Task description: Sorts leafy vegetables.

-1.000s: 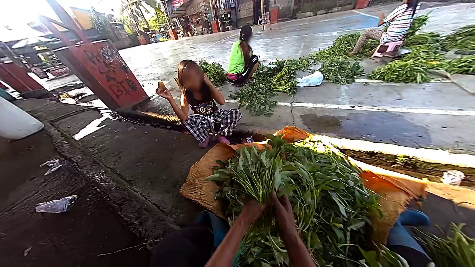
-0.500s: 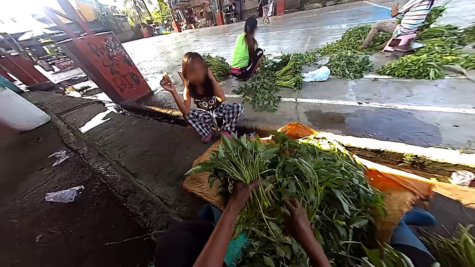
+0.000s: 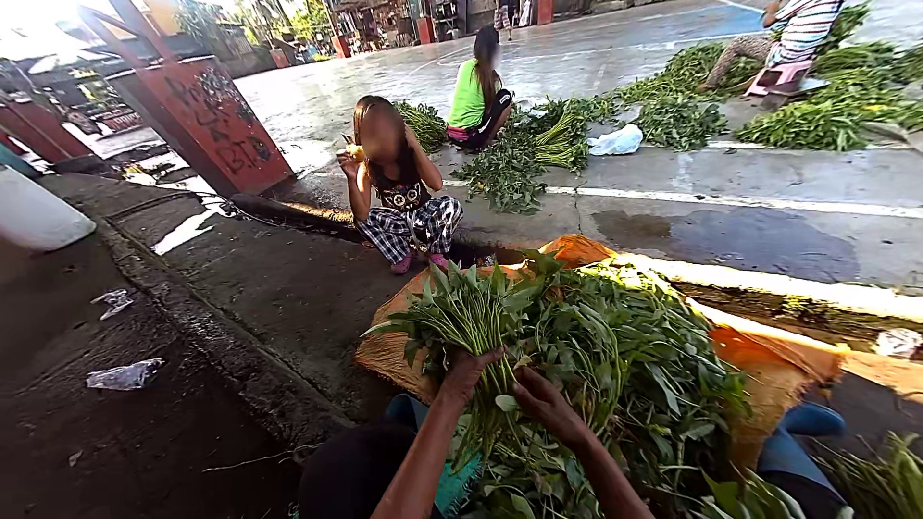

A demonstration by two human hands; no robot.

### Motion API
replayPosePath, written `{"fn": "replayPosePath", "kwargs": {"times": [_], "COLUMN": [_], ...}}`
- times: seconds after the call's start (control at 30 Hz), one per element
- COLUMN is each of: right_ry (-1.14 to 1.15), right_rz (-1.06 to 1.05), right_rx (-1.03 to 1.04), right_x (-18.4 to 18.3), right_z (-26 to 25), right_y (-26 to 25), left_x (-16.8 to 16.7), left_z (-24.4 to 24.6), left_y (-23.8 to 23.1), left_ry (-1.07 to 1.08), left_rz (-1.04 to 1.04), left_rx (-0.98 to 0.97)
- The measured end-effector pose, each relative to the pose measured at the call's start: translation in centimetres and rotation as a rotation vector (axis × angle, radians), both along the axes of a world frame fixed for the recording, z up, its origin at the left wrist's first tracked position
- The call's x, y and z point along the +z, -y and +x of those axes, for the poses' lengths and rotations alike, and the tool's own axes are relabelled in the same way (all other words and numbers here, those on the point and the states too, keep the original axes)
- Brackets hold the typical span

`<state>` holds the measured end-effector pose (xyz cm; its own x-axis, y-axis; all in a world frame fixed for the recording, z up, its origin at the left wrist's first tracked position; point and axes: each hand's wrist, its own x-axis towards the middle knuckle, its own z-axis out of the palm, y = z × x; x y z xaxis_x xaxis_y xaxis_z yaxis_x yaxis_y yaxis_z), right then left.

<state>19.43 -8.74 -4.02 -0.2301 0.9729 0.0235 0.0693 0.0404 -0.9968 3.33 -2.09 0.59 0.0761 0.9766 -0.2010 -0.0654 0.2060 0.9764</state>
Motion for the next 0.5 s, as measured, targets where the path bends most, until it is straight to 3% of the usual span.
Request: {"fn": "replayPosePath", "kwargs": {"times": [0.1,0.3,0.5], "right_ry": [0.185,0.364,0.658], "right_rz": [-0.023,-0.087,-0.079], "right_rx": [-0.191,-0.187,-0.240], "right_x": [-0.5,-1.5,-3.2], "right_z": [-2.4,-1.9,1.3], "right_y": [1.1,4.9,5.0], "left_x": [0.0,-0.6,-0.4], "left_z": [0.6,-0.8,-0.4], "left_y": [0.4,-0.8,-0.6], "left_ry": [-0.075,-0.057,-0.129], "left_rz": [-0.092,-0.194,-0.131], "left_rx": [0.087,0.354,0.313]}}
